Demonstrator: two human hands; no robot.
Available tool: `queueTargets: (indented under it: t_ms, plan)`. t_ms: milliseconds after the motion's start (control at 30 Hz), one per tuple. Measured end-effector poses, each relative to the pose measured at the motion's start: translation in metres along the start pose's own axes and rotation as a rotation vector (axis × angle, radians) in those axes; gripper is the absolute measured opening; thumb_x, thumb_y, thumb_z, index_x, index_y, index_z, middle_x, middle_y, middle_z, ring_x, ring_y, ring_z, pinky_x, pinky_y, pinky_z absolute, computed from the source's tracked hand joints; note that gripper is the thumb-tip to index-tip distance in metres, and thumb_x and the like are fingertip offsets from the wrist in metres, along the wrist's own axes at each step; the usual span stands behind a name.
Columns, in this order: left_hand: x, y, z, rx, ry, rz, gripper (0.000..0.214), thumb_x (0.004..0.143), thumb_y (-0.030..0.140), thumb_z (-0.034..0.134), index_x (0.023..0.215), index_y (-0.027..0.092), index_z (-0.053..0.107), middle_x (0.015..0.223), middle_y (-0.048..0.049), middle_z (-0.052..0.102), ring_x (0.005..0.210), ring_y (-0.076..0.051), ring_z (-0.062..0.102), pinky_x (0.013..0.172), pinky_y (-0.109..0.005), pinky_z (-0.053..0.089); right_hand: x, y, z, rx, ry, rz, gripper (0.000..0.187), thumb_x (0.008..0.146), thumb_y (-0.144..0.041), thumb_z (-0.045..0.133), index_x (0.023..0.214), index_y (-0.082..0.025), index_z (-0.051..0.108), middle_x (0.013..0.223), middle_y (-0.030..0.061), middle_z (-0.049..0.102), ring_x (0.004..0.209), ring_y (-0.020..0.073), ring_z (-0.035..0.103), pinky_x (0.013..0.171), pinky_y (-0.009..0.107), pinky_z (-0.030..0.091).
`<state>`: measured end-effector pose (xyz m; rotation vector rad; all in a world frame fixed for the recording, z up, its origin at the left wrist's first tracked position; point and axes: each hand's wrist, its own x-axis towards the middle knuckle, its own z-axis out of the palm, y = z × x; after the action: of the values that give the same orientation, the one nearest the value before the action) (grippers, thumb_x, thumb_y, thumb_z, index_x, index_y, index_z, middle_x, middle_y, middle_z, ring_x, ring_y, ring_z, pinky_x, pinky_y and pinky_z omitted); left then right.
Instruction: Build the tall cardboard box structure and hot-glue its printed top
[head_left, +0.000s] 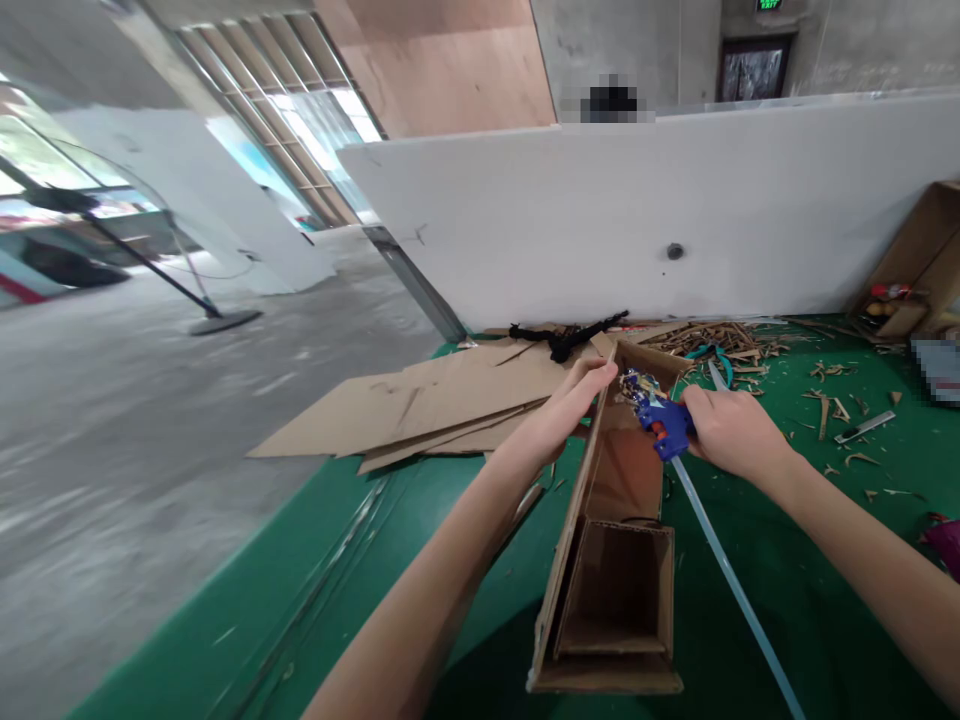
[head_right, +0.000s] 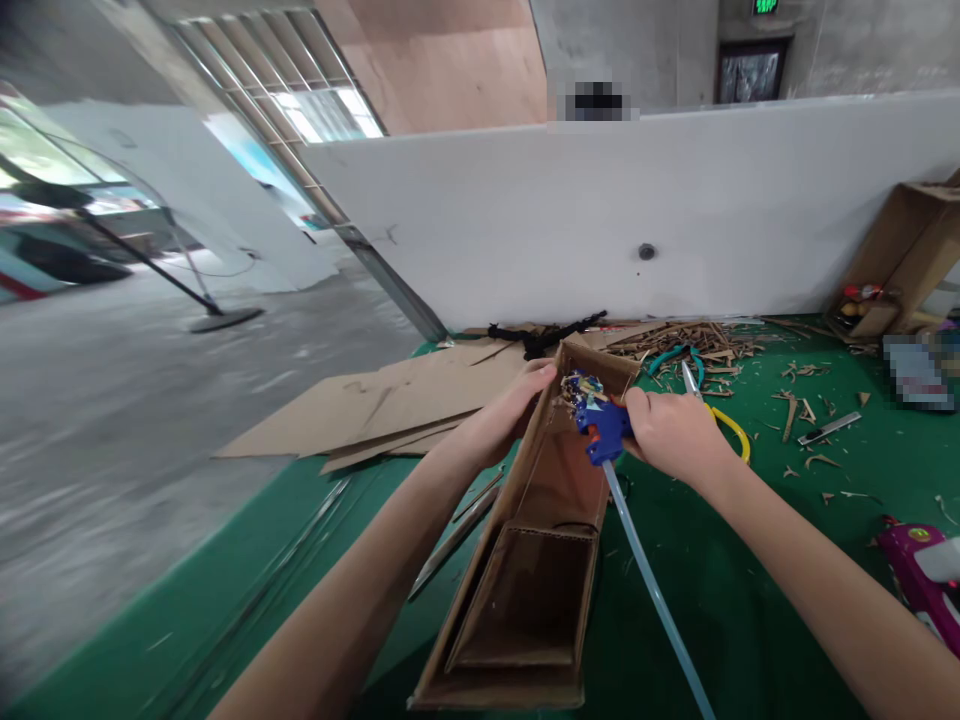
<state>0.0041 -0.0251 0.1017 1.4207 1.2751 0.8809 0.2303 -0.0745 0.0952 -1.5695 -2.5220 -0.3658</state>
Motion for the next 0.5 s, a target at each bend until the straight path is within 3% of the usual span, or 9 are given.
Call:
queueTargets:
  t_ms: [500]
  plan:
    - [-0.0054, 0.0035, -0.0032, 0.060, -0.032, -0.040, 0.064, 0.081, 0.079, 0.054, 0.125, 0.033, 0.053, 0.118, -0.0021, 0.062, 0.110, -0.028, 0.059, 0.068, -0.030, 0.049, 0.0002, -0.0024, 0.0001, -0.033, -0.025, 0.012, 0.019, 0.095, -0.027, 0.055, 0.104, -0.011, 0.057, 0.083, 0.0133, 0.074, 0.075, 0.0282, 0.074, 0.054, 0.031, 0.033]
